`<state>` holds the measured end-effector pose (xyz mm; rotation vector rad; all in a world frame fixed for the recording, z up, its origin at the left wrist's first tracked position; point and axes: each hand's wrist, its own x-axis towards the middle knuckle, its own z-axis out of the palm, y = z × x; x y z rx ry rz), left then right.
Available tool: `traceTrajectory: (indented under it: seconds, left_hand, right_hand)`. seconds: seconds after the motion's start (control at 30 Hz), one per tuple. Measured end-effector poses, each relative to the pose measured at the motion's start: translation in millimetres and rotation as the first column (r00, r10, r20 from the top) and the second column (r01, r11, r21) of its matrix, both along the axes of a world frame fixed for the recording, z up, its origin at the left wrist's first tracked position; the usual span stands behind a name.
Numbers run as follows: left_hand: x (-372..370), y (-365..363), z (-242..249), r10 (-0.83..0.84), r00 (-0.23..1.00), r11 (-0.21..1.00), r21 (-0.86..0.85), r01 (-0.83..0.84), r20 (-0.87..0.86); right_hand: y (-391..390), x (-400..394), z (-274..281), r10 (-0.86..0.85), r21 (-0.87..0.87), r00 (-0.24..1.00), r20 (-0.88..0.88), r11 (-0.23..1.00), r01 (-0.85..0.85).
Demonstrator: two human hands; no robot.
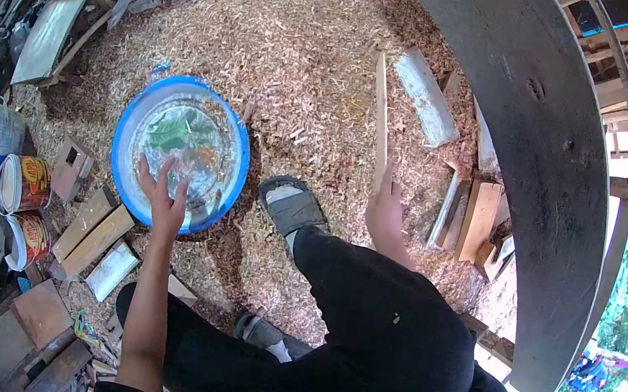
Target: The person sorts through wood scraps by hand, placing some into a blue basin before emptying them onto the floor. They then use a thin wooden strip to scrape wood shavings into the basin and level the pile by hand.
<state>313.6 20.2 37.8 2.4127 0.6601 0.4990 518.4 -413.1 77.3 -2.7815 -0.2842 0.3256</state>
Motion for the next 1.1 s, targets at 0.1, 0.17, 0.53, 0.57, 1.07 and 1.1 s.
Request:
traceTrajectory:
  seconds: [0.1, 0.17, 0.53, 0.57, 1.07, 1.1]
  left_hand:
    - [5.5, -3.2, 6.1, -0.014, 1.0, 1.0, -0.007, 0.014, 0.006]
    - [7.4, -7.6, 10.5, -0.021, 1.0, 1.0, 0.006, 0.021, -0.011]
    - [-4.3, -2.4, 14.9, 0.018, 0.999, 0.999, -0.028, -0.019, -0.029]
    - [-7.2, 0.1, 13.3, 0.032, 0.998, 0.999, -0.024, -0.033, -0.049]
    - [18.4, -3.4, 10.0, -0.009, 1.0, 0.999, -0.039, 0.009, 0.002]
    - [20.4, -4.0, 11.3, -0.008, 1.0, 0.999, -0.041, 0.008, 0.004]
  right_hand:
    - [-4.8, -28.5, -8.5, -0.077, -0.076, 0.975, -0.208, 0.995, 0.062]
    - [-4.9, -35.9, -20.7, -0.079, -0.078, 0.978, -0.193, 0.995, 0.065]
    - [53.1, 78.9, -32.2, -0.105, -0.163, 0.949, -0.296, 0.985, 0.058]
    - [53.1, 80.7, -42.4, -0.1, -0.121, 0.96, -0.263, 0.99, 0.07]
    - [53.8, 77.8, -28.1, 0.027, -0.049, 0.979, -0.202, 0.998, -0.038]
    - [49.5, 73.4, -28.3, 0.073, -0.071, 0.98, -0.185, 0.994, -0.088]
